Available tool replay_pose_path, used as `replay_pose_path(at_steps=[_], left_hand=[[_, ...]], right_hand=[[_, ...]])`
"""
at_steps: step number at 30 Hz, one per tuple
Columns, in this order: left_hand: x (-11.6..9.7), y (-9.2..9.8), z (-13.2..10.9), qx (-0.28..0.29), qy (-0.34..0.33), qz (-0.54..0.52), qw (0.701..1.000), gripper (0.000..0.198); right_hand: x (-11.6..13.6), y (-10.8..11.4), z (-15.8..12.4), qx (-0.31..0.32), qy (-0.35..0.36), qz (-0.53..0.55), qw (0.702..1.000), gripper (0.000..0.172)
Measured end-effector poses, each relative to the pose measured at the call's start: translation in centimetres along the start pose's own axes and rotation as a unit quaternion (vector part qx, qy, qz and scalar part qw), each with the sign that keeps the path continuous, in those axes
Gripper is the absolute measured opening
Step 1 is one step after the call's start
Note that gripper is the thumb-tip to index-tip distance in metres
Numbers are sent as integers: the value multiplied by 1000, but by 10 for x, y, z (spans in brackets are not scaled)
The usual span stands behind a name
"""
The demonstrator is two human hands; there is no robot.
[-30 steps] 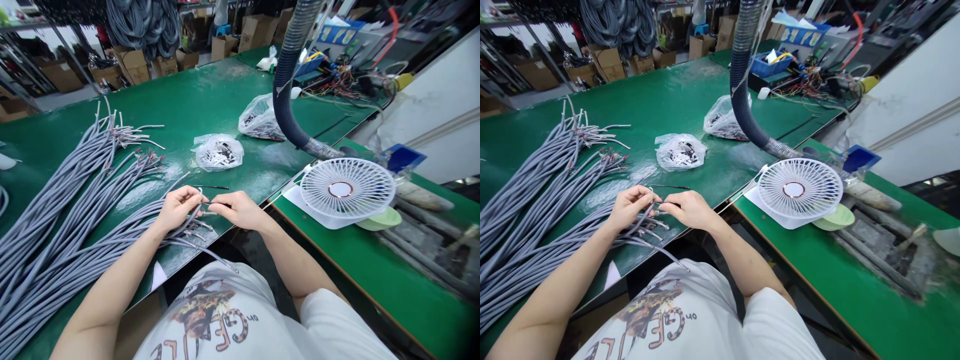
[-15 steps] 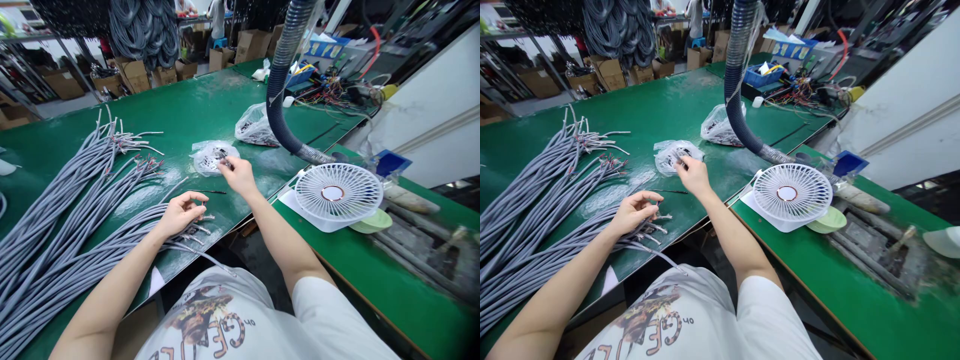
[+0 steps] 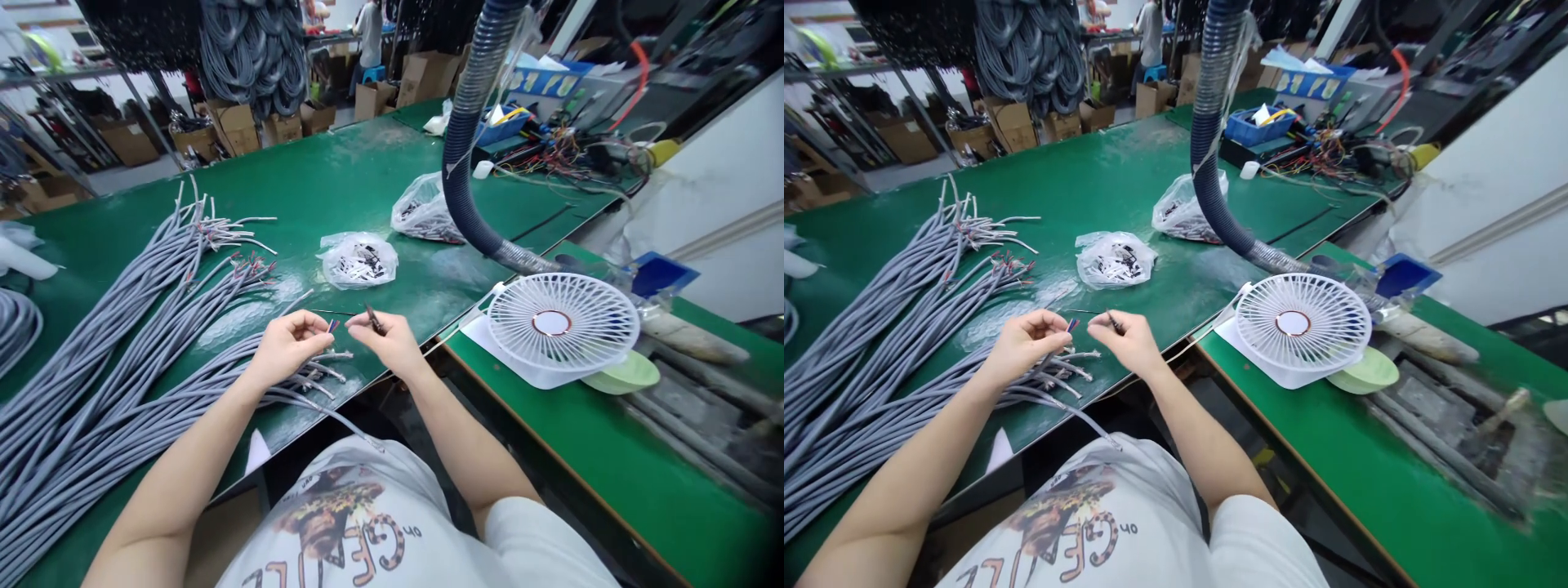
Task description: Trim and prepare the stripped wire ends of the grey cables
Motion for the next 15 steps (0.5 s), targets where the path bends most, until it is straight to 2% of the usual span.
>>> replay_pose_path(at_steps=[4, 11, 15], left_hand=[[-18, 1, -11, -12, -34, 40, 999, 21], [-36, 2, -32, -63, -149, 205, 965, 9], [-27, 4, -42, -107, -116, 161, 974, 11]], right_hand=[[6, -28, -9, 57, -13, 55, 997, 26], [18, -37, -15, 54, 29, 64, 996, 19], [18, -42, -19, 65, 43, 97, 992, 16]])
Point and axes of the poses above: each hand's wrist, its own z-axis towards the middle knuckle, its own y-axis out of the back of the hand, x = y × z, the point moved 5 cm from there along z, towards the middle knuckle, and after that the axes turned 14 degrees about -y, right-handed, at the moved point
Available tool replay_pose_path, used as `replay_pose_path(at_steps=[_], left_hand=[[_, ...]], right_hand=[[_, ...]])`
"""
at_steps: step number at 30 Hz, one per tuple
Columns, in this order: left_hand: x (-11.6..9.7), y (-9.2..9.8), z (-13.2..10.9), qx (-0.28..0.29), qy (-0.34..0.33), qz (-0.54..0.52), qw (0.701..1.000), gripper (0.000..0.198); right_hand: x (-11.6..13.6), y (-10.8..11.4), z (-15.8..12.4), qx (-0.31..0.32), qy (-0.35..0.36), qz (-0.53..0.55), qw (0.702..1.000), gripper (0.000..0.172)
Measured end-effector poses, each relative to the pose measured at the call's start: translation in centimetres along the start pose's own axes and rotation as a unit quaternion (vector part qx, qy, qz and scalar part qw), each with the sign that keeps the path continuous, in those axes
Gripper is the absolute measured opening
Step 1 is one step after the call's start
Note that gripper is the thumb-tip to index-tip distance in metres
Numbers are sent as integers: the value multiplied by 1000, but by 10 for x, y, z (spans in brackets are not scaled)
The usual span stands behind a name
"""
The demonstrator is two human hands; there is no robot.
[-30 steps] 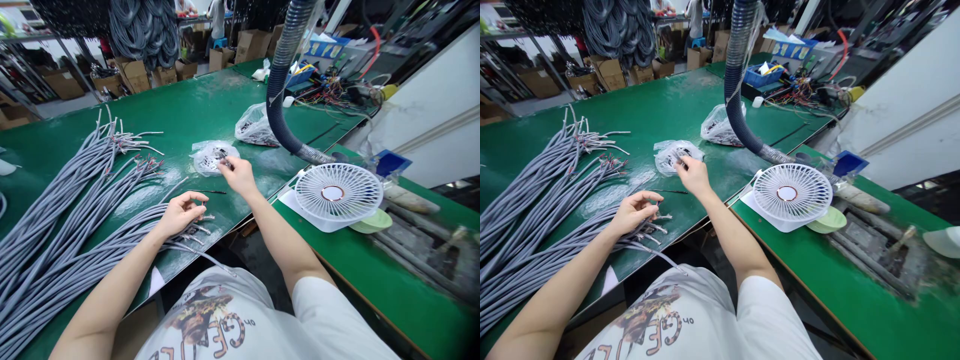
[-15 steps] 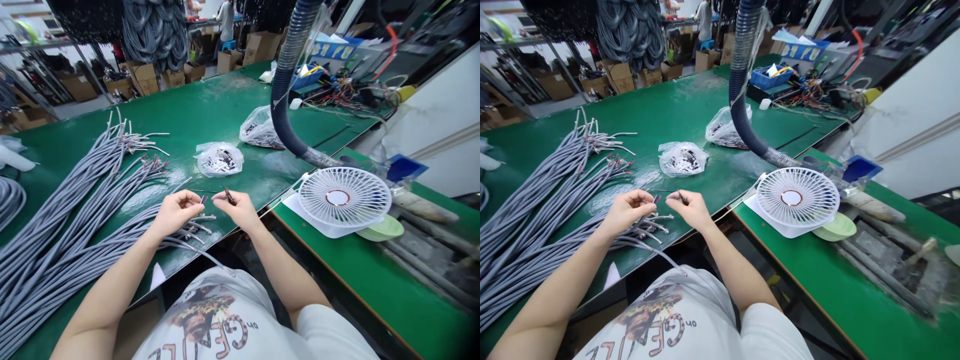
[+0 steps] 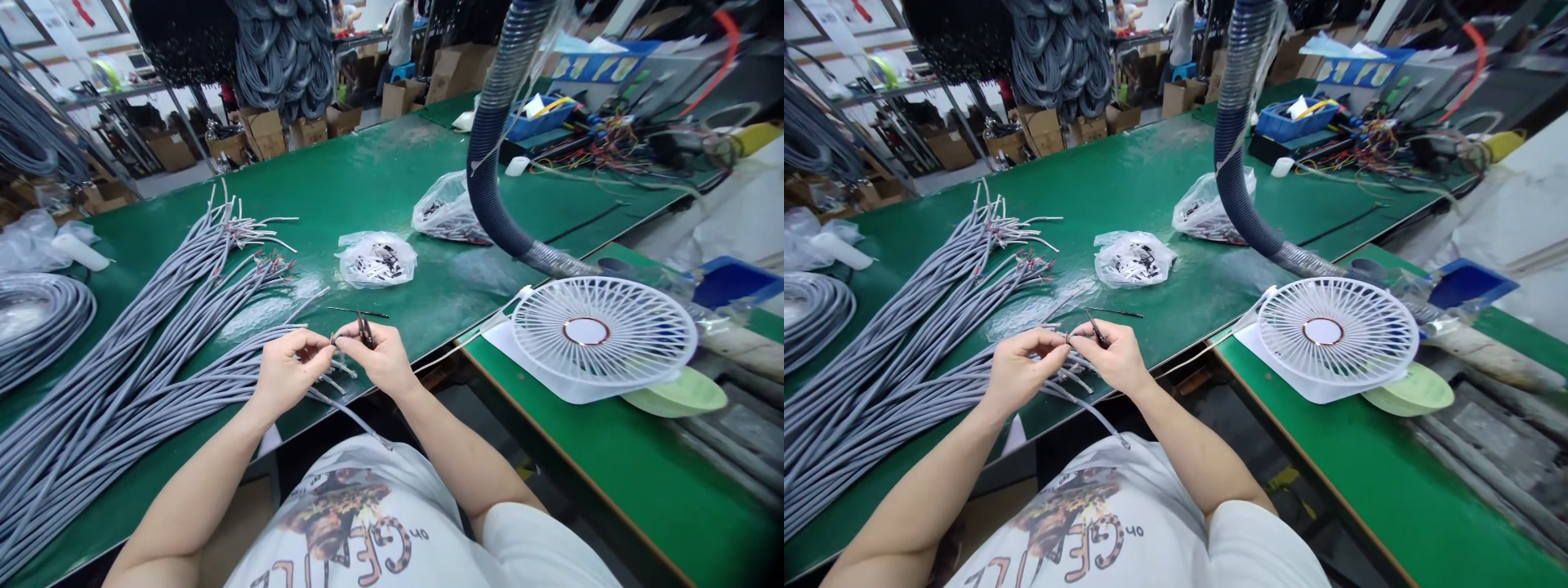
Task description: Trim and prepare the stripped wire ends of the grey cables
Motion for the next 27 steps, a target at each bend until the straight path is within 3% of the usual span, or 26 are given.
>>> replay_pose_path(at_steps=[4, 9, 16, 23, 27], left_hand=[[12, -4, -11, -67, 89, -112, 987, 12], [22, -13, -16, -123, 86, -195, 969, 11], [36, -23, -16, -124, 64, -236, 962, 14], [33, -26, -12, -102, 48, -227, 967, 12], [34, -27, -12, -98, 49, -225, 968, 12]], right_hand=[[-12, -4, 2, 16, -24, 66, 997, 19], [-23, -6, 6, 30, -48, 104, 993, 24], [-21, -6, 8, 45, -55, 87, 994, 22], [-2, 3, 3, 5, 13, -88, 996, 16], [-2, 1, 3, 18, 8, -90, 996, 15]])
Point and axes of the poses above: each hand's wrist, its own z-axis towards the middle knuckle, its own y-axis out of the back of the hand, x = y × z, the point moved 5 cm from there along z, towards the middle knuckle, and after that the axes turned 14 degrees about -y, right-handed, at the moved point
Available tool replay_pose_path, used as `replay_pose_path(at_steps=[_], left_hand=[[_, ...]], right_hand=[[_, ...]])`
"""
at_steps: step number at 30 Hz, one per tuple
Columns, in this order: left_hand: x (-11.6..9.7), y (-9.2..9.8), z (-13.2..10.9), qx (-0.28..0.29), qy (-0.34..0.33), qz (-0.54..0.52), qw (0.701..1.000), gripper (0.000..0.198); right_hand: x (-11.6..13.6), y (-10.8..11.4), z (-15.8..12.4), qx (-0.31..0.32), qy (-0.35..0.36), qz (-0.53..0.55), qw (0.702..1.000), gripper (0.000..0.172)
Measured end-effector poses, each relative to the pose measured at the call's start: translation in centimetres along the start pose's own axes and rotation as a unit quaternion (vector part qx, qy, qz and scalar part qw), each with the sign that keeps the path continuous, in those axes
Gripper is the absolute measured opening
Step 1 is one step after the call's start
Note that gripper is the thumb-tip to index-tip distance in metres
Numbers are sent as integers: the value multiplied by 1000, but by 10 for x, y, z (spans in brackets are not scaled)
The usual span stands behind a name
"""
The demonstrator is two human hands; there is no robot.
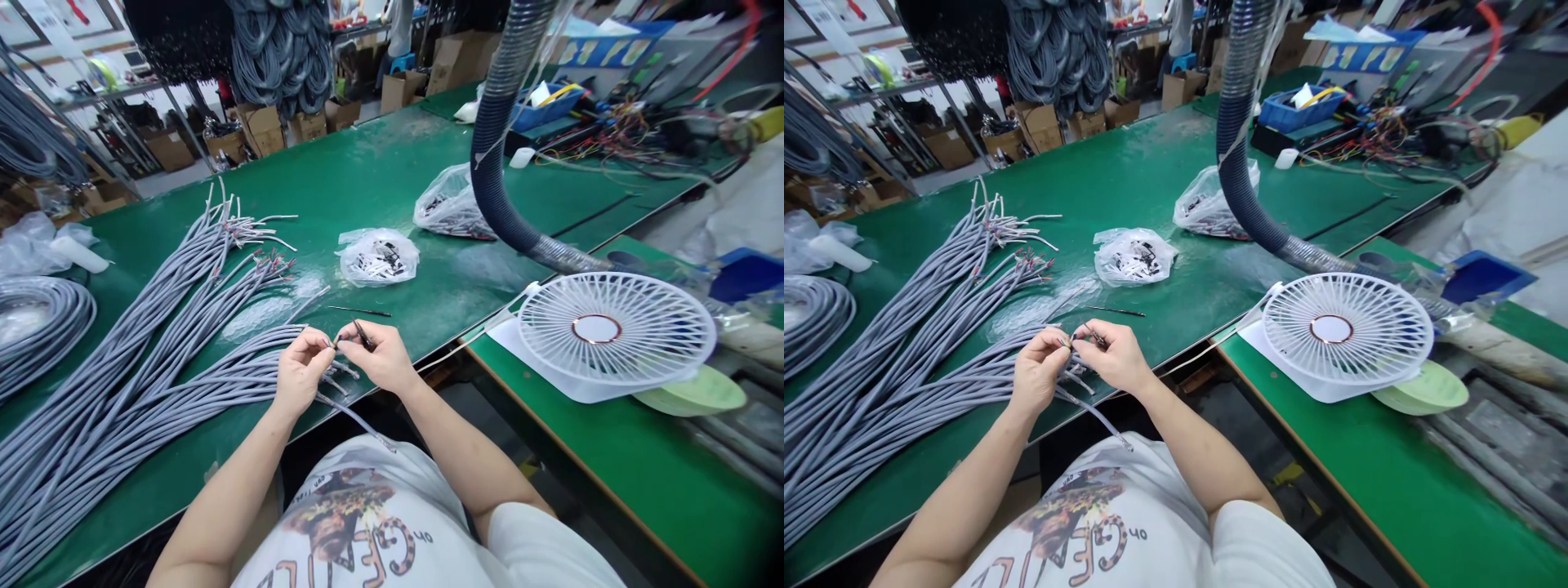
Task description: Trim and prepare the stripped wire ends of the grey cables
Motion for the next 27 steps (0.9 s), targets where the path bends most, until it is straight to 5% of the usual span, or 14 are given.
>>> replay_pose_path(at_steps=[10, 15, 20, 27], left_hand=[[4, 3, 0, 1, -40, -48, 998, 9], [1, 3, -1, 49, -46, -48, 997, 10], [-4, 3, 5, 86, 15, -83, 993, 29], [-14, 1, 13, 200, 129, -71, 969, 24]], right_hand=[[-1, -2, 0, 28, 26, 41, 998, 16], [1, -4, 1, 34, 32, 41, 998, 13], [-2, -7, 3, 47, 20, 48, 998, 13], [6, -5, -5, 30, 57, -15, 998, 15]])
Point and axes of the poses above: each hand's wrist, its own z-axis towards the middle knuckle, its own y-axis out of the back of the hand, x = y × z, the point moved 5 cm from there along z, towards the middle knuckle, and after that the axes turned 14 degrees about -y, right-handed, at the moved point
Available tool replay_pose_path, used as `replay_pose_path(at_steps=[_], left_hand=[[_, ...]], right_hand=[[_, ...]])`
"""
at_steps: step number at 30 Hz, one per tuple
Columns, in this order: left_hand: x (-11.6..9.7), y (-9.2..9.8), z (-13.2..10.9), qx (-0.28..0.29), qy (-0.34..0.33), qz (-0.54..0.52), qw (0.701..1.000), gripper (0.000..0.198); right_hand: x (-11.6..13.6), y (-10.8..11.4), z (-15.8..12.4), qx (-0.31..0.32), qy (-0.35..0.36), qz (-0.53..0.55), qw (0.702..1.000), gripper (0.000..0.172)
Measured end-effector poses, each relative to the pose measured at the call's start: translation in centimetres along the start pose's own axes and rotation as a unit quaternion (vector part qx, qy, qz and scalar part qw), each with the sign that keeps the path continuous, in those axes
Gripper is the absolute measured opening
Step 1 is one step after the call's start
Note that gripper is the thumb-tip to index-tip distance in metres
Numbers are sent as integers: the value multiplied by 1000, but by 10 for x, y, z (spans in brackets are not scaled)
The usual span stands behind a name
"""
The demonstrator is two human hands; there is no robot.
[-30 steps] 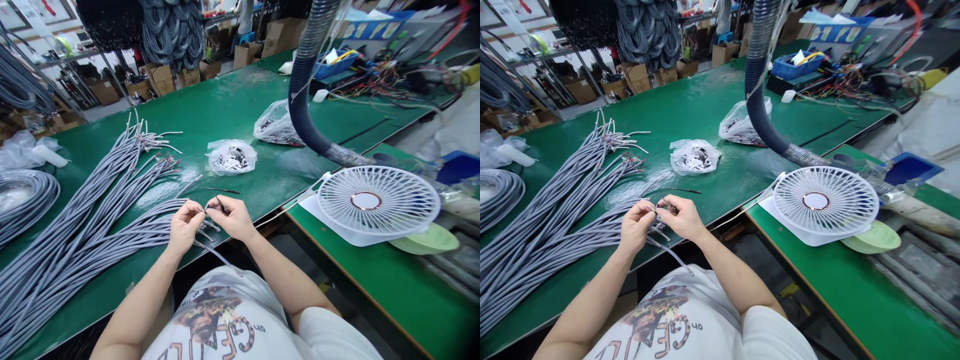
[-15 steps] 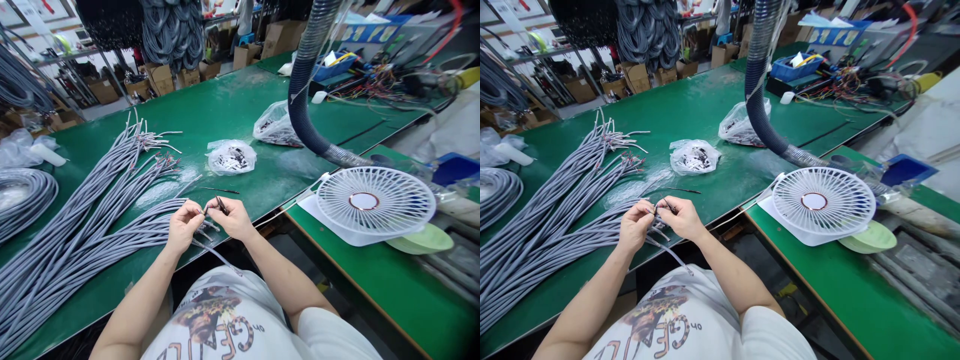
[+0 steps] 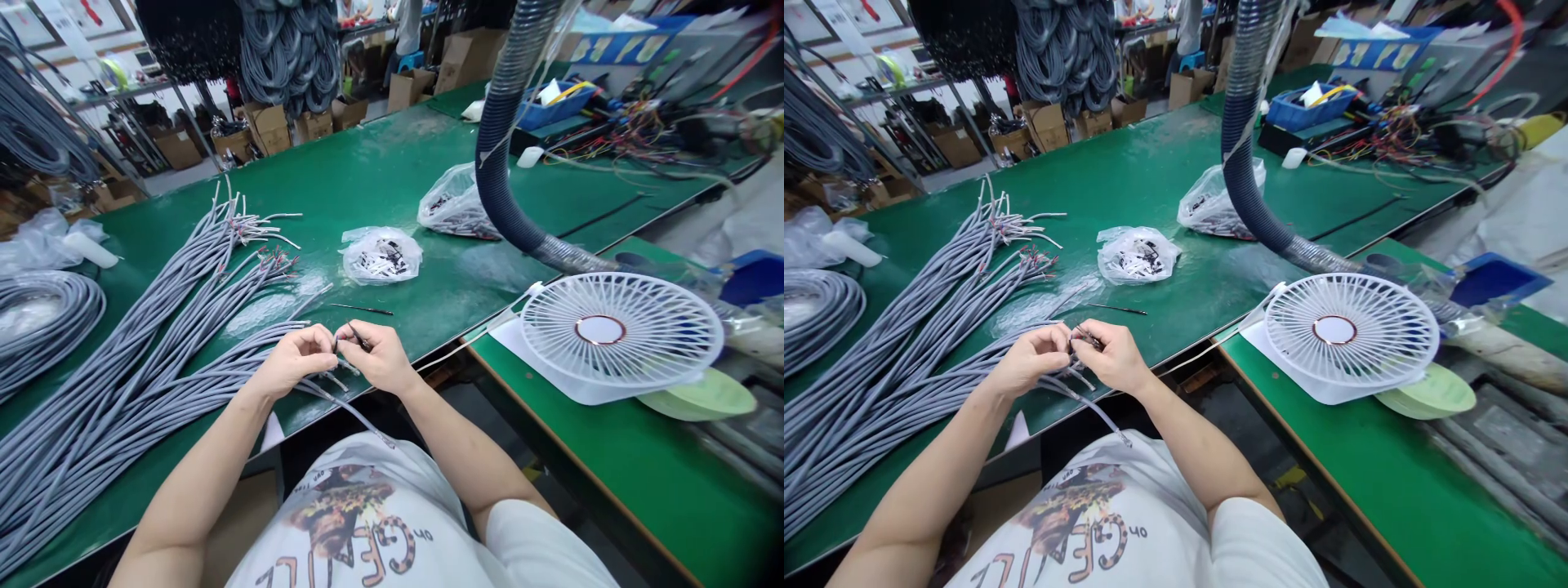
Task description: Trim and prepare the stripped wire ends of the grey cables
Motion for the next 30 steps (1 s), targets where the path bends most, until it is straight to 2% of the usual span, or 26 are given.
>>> replay_pose_path(at_steps=[4, 7, 9, 11, 13, 16, 18, 20, 22, 24, 27, 30], left_hand=[[6, 4, -2, 7, 57, -21, 998, 25], [19, 3, -6, 42, 85, -60, 994, 30], [26, 3, -9, 54, 80, -86, 992, 43], [31, 5, -12, 28, 58, -97, 993, 57], [35, 8, -15, -8, 41, -98, 994, 66], [39, 10, -19, -34, 41, -106, 993, 72], [40, 11, -22, -35, 49, -113, 992, 65], [40, 10, -23, -30, 58, -115, 991, 50], [39, 10, -23, -37, 60, -112, 991, 37], [36, 9, -21, -56, 59, -109, 991, 34], [33, 9, -21, -74, 71, -92, 990, 35], [33, 8, -22, -64, 86, -67, 992, 39]], right_hand=[[5, 1, -5, -9, 21, -27, 999, 16], [7, 0, -6, 7, 30, -23, 999, 13], [4, -1, -4, 28, 3, 13, 1000, 11], [-6, -4, 2, 50, -57, 90, 993, 8], [-21, -10, 10, 87, -138, 199, 966, 9], [-43, -30, 18, 182, -235, 339, 893, 12], [-52, -43, 19, 236, -264, 383, 853, 13], [-57, -50, 19, 261, -276, 392, 838, 13], [-59, -49, 18, 254, -281, 363, 851, 13], [-57, -36, 17, 200, -264, 297, 896, 16], [-44, -7, 10, 93, -180, 146, 968, 25], [-26, 11, -6, 68, -99, -15, 993, 30]])
Point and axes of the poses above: each hand's wrist, its own z-axis towards the middle knuckle, its own y-axis out of the back of the hand, x = y × z, the point moved 5 cm from there along z, towards the middle knuckle, and after that the axes turned 14 degrees about -y, right-handed, at the moved point
